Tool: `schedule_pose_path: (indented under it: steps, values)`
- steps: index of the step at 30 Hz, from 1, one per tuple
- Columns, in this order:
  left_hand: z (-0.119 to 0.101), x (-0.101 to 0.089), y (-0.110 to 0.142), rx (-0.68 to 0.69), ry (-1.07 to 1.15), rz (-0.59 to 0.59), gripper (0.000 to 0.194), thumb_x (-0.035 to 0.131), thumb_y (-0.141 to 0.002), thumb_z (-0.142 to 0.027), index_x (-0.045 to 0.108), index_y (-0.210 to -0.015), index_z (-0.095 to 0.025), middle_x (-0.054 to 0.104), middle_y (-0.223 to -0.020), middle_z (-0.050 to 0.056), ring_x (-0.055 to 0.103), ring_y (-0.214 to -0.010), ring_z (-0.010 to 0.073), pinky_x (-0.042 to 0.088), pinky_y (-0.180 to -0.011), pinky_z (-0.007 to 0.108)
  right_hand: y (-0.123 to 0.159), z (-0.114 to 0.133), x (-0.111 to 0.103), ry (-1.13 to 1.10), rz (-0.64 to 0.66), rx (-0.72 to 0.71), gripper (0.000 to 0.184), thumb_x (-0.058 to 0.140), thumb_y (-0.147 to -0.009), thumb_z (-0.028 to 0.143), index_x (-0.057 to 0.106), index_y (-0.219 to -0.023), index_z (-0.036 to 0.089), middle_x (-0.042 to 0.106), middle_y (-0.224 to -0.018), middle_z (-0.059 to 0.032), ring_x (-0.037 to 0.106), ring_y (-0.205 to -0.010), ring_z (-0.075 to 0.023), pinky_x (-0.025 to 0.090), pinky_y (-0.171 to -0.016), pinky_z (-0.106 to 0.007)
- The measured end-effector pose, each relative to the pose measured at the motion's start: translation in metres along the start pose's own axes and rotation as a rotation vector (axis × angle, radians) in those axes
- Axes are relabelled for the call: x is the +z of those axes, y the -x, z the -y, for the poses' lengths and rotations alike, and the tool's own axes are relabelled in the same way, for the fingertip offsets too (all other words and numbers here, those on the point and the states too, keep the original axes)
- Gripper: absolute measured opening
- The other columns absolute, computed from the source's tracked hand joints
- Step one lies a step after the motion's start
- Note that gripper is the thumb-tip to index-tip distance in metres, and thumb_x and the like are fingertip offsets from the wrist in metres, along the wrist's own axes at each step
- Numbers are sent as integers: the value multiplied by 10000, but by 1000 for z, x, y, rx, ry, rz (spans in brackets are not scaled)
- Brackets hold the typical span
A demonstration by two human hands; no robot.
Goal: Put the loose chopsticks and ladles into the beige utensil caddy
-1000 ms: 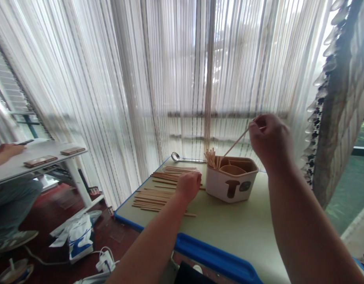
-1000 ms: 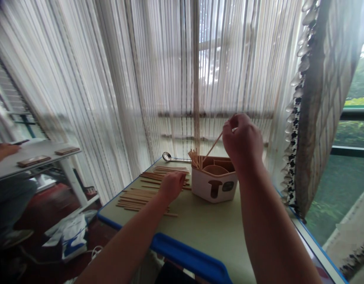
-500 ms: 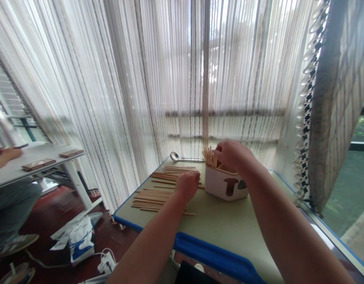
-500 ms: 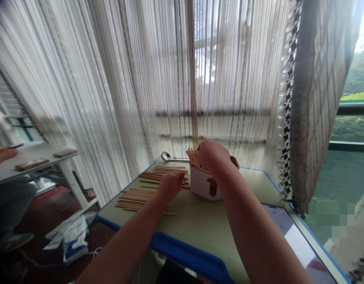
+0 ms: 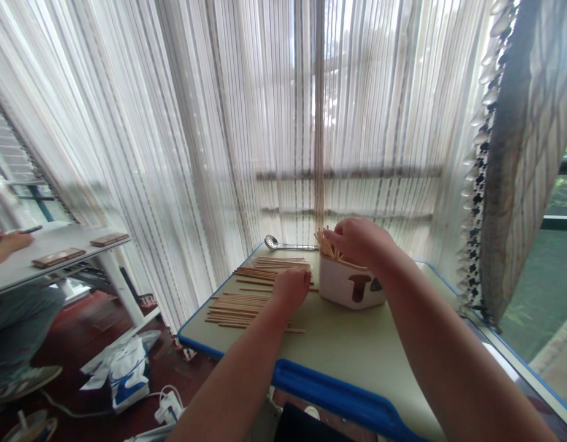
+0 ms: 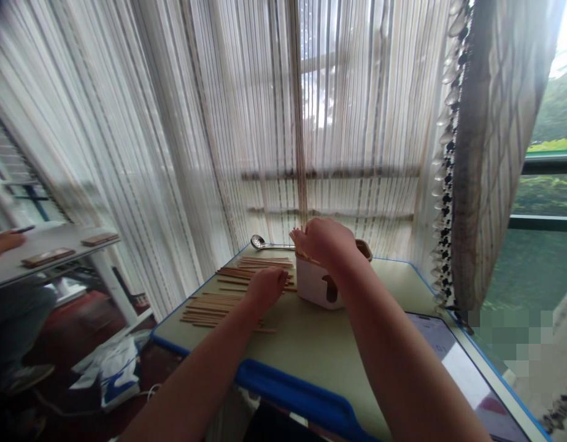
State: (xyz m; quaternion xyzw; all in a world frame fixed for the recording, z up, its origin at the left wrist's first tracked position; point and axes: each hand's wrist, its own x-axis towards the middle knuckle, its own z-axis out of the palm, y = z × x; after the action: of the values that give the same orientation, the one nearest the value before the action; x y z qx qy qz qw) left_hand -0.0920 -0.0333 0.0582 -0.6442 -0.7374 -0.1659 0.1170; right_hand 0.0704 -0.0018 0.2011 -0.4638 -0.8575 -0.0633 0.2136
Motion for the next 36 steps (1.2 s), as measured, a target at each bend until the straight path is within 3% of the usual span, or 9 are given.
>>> schedule_pose_path:
  steps: [5, 9, 15, 17, 19, 23, 27, 31, 36]
  values:
    - [3, 2, 1, -71, -65, 155, 268, 450, -861, -299, 677, -950, -189, 696, -990, 116, 649, -954, 258, 494, -822, 368, 5, 1, -5, 2, -105, 51, 433, 436, -818, 513, 724, -825, 191, 686, -823, -130, 610, -729, -243, 386, -589, -321]
    - [4, 0, 4, -112, -44, 274, 264, 487, -814, -196, 684, -989, -203, 678, -1071, 114, 633, -1012, 260, 500, -852, 365, 20, 8, -15, 8, -144, -2, 380, 460, -814, 494, 709, -796, 207, 680, -784, -111, 592, -677, -229, 364, -560, -313]
    - [6, -3, 5, -141, -41, 305, 303, 467, -824, -136, 674, -1035, -201, 656, -1134, 121, 614, -1061, 256, 500, -876, 366, 43, 26, -25, -93, -359, -74, 421, 396, -882, 505, 658, -720, 219, 647, -681, -57, 569, -618, -186, 374, -566, -298]
    - [6, -3, 3, -146, -53, 310, 310, 457, -827, -134, 675, -1037, -199, 665, -1118, 125, 620, -1052, 262, 506, -868, 380, 48, 25, -12, -168, -479, -96, 396, 372, -908, 476, 651, -810, 214, 667, -777, -60, 597, -698, -195, 423, -626, -315]
    - [6, -2, 3, -143, -69, 303, 329, 420, -843, -132, 671, -1048, -193, 667, -1112, 135, 618, -1056, 271, 503, -868, 408, 54, 16, 13, -231, -659, -102, 355, 411, -902, 442, 597, -1058, 183, 655, -1022, -110, 608, -894, -235, 466, -759, -369]
    - [4, 2, 4, -82, -87, 269, 338, 411, -857, -154, 640, -1105, -180, 646, -1139, 161, 604, -1070, 289, 496, -860, 436, 75, -17, 82, -215, -954, -34, 498, 463, -875, 386, 387, -1311, 159, 414, -1359, -204, 385, -1294, -304, 388, -990, -489]
    - [0, 7, 5, 23, -74, 248, 294, 475, -848, -205, 634, -1095, -184, 637, -1149, 147, 590, -1079, 293, 480, -876, 433, 85, -49, 125, -292, -909, 18, 530, 410, -905, 376, 281, -1381, 181, 322, -1427, -197, 316, -1353, -291, 347, -1041, -519]
    - [-2, 10, 5, 100, -60, 239, 251, 507, -843, -251, 647, -1043, -195, 638, -1133, 126, 587, -1079, 276, 467, -892, 406, 74, -69, 139, -424, -919, 154, 510, 322, -946, 407, 264, -1392, 168, 343, -1418, -181, 305, -1353, -238, 323, -1070, -467]
    - [0, 13, 2, 144, -51, 233, 221, 514, -835, -266, 649, -997, -198, 640, -1098, 117, 582, -1075, 271, 469, -871, 384, 65, -90, 160, -448, -780, 300, 614, 249, -929, 546, 300, -1383, 136, 386, -1388, -183, 317, -1332, -240, 272, -1085, -448]
